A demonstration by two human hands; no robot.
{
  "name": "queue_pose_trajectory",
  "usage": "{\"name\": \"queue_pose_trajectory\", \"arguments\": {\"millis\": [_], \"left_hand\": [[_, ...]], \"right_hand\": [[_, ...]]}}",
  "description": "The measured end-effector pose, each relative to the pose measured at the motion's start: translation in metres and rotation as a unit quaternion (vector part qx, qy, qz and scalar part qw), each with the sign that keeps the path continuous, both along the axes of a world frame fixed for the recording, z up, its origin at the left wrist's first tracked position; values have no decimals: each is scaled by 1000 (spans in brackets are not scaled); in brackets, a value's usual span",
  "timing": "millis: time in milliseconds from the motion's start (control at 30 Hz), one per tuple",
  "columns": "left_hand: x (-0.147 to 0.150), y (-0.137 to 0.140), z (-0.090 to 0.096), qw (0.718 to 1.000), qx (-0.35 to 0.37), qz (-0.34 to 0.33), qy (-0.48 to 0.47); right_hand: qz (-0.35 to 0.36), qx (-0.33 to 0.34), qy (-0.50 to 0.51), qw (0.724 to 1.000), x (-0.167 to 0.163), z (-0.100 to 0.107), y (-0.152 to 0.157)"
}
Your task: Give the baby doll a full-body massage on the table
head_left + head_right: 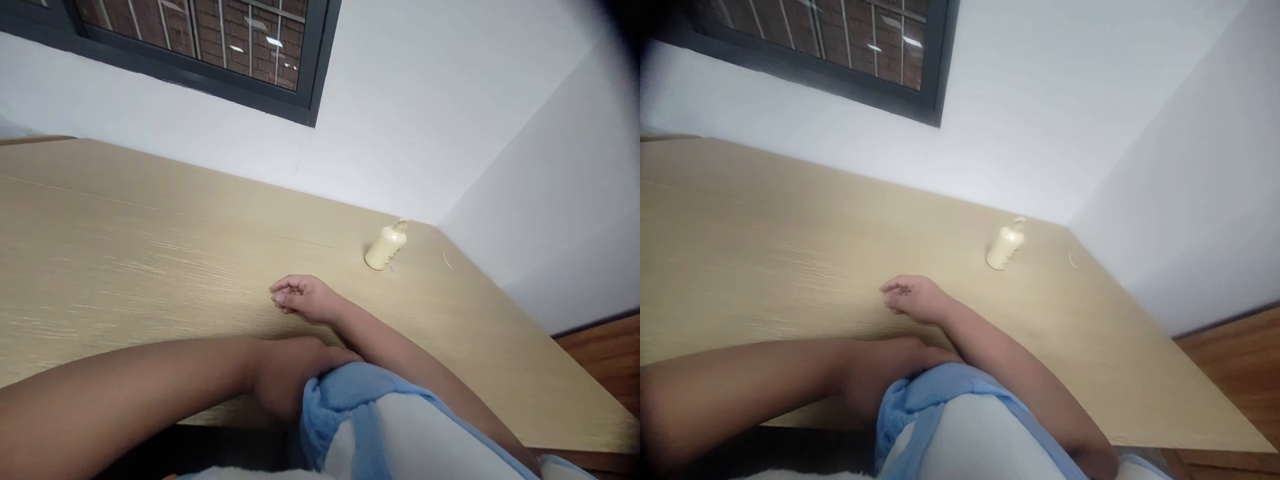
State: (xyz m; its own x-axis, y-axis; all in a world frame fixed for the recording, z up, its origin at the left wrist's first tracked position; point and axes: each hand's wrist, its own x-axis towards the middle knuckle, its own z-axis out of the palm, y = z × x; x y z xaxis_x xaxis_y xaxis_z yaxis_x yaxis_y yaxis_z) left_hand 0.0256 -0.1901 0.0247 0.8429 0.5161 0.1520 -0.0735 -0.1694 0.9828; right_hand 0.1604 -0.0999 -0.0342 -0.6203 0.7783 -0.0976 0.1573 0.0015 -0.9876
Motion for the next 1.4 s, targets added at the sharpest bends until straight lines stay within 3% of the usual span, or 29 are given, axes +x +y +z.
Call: {"name": "queue_pose_trajectory", "arguments": {"millis": [67, 100, 200, 433, 600, 800, 1100, 1400], "left_hand": [[0, 2, 3, 987, 103, -98, 70], [1, 2, 5, 980, 136, -117, 90], [2, 4, 7, 976, 163, -111, 90], [5, 2, 10, 975, 164, -106, 110], [5, 1, 10, 979, 179, -82, 53], [5, 1, 14, 975, 170, -96, 108], [5, 11, -3, 963, 201, -142, 113], [6, 12, -2, 962, 214, -128, 106]], "right_hand": [[0, 1, 2, 1000, 0, -1, 0], [0, 2, 3, 1000, 0, -1, 0], [1, 0, 8, 1000, 0, -3, 1], [3, -1, 13, 1000, -1, -3, 1], [4, 2, 14, 1000, 0, -5, 2], [3, 11, 3, 1000, 0, -6, 2], [5, 18, -1, 1000, 1, -7, 3], [8, 14, 1, 1000, 1, -7, 3]]}}
